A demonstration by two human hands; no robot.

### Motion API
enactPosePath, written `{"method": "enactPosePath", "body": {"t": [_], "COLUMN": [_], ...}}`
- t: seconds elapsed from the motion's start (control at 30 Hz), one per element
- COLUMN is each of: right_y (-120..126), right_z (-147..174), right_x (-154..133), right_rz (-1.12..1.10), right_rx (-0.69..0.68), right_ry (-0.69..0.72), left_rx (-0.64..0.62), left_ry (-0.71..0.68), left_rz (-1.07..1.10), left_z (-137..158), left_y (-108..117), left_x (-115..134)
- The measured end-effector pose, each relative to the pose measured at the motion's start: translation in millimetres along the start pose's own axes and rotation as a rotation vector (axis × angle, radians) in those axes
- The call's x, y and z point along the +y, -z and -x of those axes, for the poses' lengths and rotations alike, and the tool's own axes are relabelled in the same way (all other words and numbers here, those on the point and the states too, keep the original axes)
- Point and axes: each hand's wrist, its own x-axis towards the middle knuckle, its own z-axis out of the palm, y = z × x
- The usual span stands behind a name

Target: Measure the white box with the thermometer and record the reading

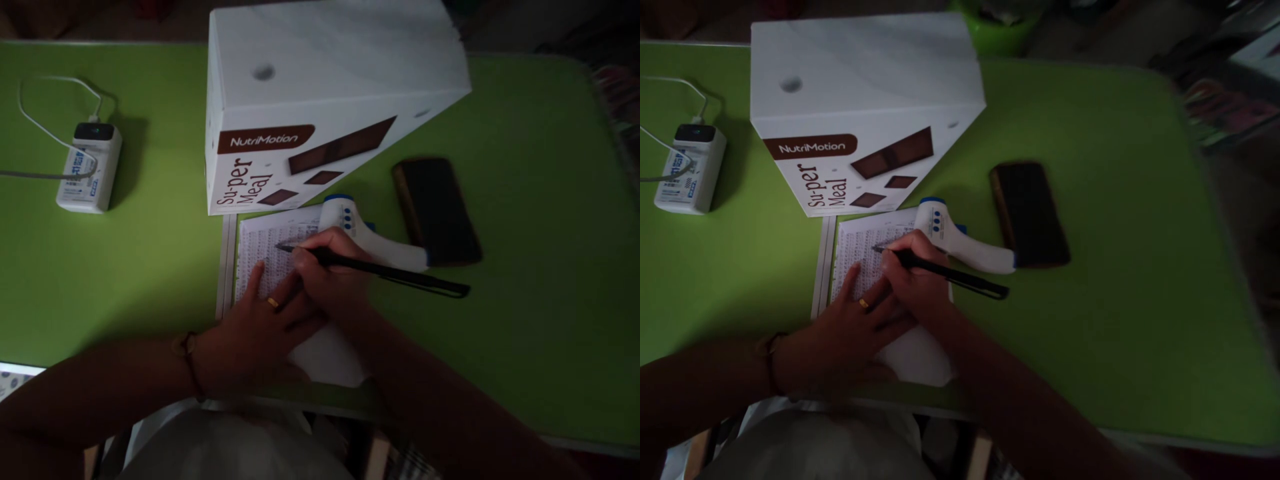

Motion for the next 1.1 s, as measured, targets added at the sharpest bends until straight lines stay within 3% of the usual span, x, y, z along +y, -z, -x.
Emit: {"method": "enactPosePath", "body": {"t": [0.73,1.1], "right_y": [0.6,-3.0], "right_z": [-0.5,-0.2], "right_x": [-2.0,-1.3], "right_rz": [-0.002,0.014], "right_rx": [-0.018,-0.042], "right_ry": [0.014,0.106], "left_rx": [-0.003,0.012], "left_ry": [-0.005,0.006], "left_rz": [-0.020,0.015], "left_z": [0.4,0.9], "left_y": [-0.7,-0.9], "left_x": [-1.1,-0.4]}}
